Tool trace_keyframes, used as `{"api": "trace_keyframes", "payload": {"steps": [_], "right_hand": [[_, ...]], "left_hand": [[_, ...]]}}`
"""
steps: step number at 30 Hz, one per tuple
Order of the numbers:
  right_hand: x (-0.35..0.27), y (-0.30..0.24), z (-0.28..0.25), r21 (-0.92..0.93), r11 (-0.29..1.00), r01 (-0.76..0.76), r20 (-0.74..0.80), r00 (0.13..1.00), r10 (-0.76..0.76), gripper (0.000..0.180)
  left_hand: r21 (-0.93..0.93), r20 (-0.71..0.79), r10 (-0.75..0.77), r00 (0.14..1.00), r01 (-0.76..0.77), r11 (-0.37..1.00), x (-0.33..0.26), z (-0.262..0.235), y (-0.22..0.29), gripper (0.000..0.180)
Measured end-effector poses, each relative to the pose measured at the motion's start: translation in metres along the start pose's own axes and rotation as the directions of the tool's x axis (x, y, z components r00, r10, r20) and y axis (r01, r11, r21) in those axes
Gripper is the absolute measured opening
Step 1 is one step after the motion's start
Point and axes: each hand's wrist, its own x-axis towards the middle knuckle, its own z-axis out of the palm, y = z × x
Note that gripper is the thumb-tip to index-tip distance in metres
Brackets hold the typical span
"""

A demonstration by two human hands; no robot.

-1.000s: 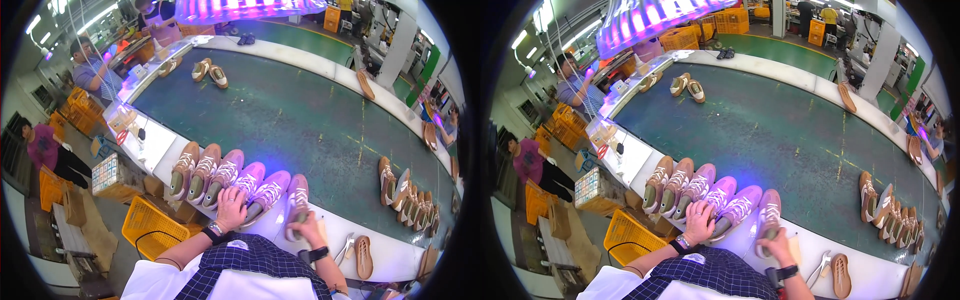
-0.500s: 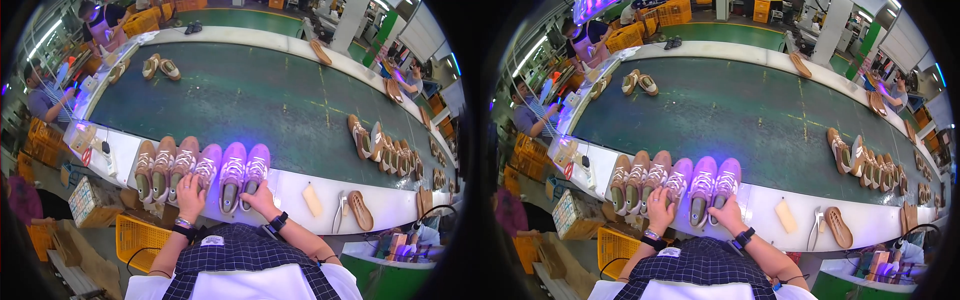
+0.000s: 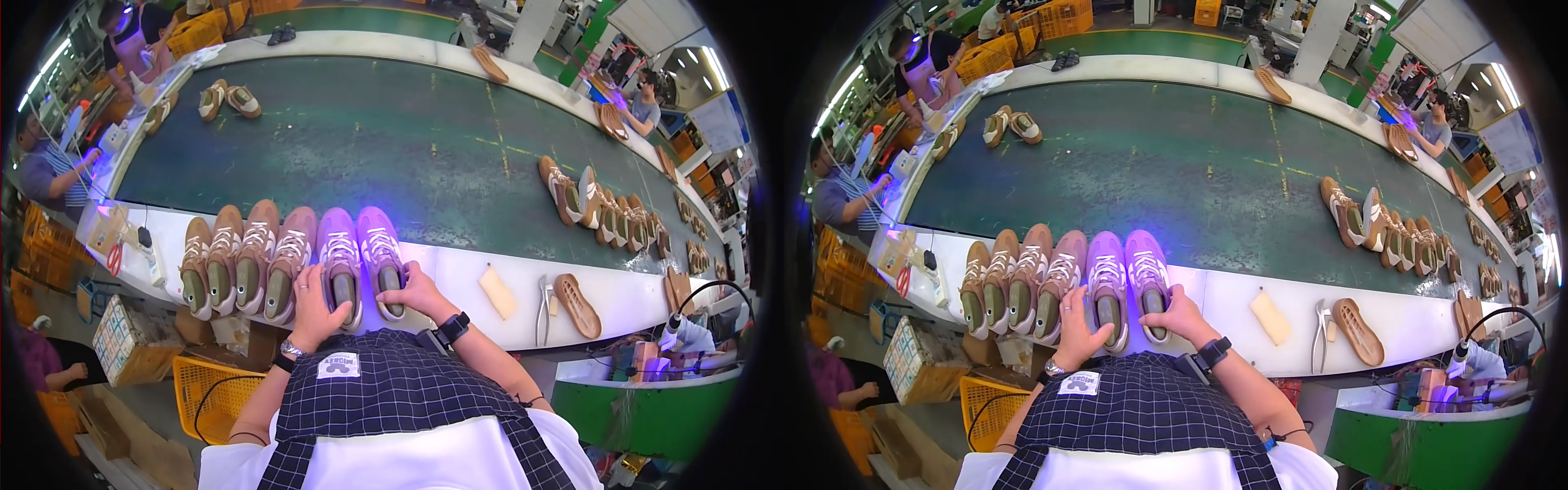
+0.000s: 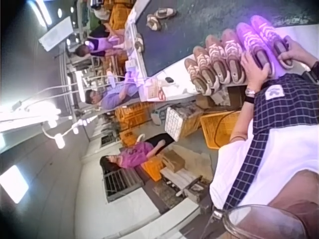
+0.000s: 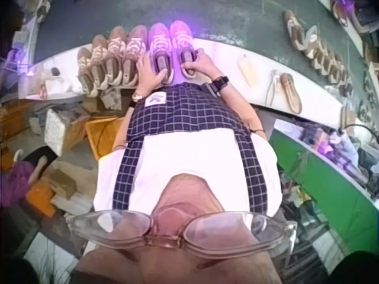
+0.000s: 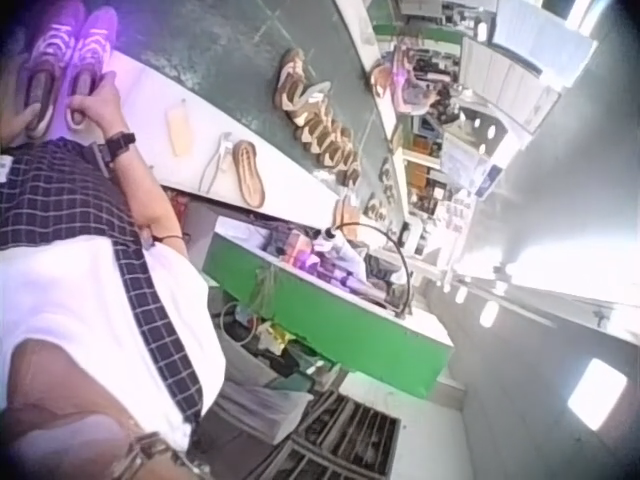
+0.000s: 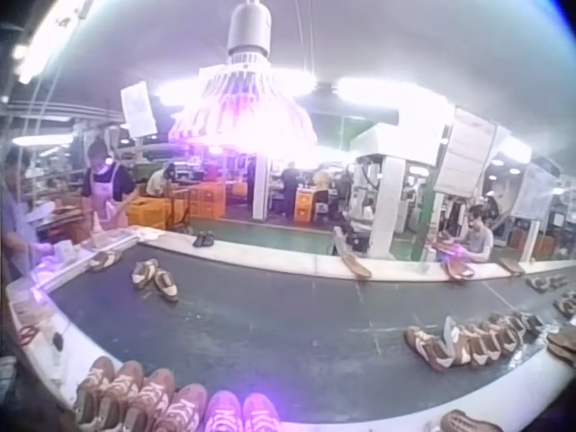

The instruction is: The recorder inspects partially assembled shoes on a factory conveyor belt, checking alignment and quality.

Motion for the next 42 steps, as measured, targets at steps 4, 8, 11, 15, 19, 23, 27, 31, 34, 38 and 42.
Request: {"api": "trace_keyframes", "payload": {"steps": [4,8,11,15,19,23,27,31,34,38,42], "right_hand": [[-0.004,0.001,0.000,0.097,0.995,0.030,0.025,0.999,-0.033,0.097],[-0.004,0.004,0.006,0.101,0.995,0.022,-0.004,1.000,-0.022,0.103],[-0.002,0.005,0.007,0.135,0.985,0.106,-0.025,0.994,-0.103,0.107],[0.004,0.011,0.004,0.104,0.990,0.091,-0.038,0.995,-0.087,0.101],[0.005,0.003,-0.010,0.434,0.898,0.072,0.061,0.992,-0.109,0.083],[0.006,-0.001,-0.034,0.828,0.526,-0.193,0.341,0.919,-0.199,0.077],[0.010,0.004,-0.044,0.889,0.396,-0.229,0.350,0.898,-0.268,0.086],[0.019,0.006,-0.045,0.899,0.358,-0.254,0.365,0.884,-0.291,0.086],[0.020,0.004,-0.043,0.905,0.316,-0.286,0.378,0.882,-0.283,0.085],[0.014,-0.008,-0.044,0.879,0.434,-0.199,0.321,0.919,-0.227,0.081],[0.004,-0.041,-0.047,0.897,0.423,-0.125,0.251,0.934,-0.256,0.085]], "left_hand": [[-0.045,0.154,-0.127,0.980,0.135,0.990,-0.008,0.017,-0.026,0.106],[-0.186,0.304,-0.247,0.920,0.312,0.932,-0.004,0.018,-0.029,0.112],[-0.205,0.368,-0.280,0.887,0.372,0.905,-0.001,0.024,-0.033,0.115],[-0.253,0.377,-0.282,0.882,0.391,0.885,0.005,0.021,-0.031,0.117],[-0.243,0.364,-0.295,0.883,0.396,0.886,0.005,0.020,-0.034,0.117],[-0.299,0.261,-0.294,0.920,0.366,0.881,0.009,0.017,-0.035,0.104],[-0.351,0.123,-0.282,0.952,0.307,0.885,0.023,0.015,-0.026,0.087],[-0.313,0.067,-0.293,0.954,0.299,0.901,0.026,0.011,-0.014,0.074],[-0.345,0.003,-0.280,0.960,0.264,0.901,0.027,0.005,-0.011,0.064],[-0.402,-0.158,-0.258,0.953,0.176,0.899,0.032,-0.008,0.000,0.044],[-0.522,-0.153,-0.316,0.936,0.195,0.830,0.048,-0.014,-0.005,0.038]]}}
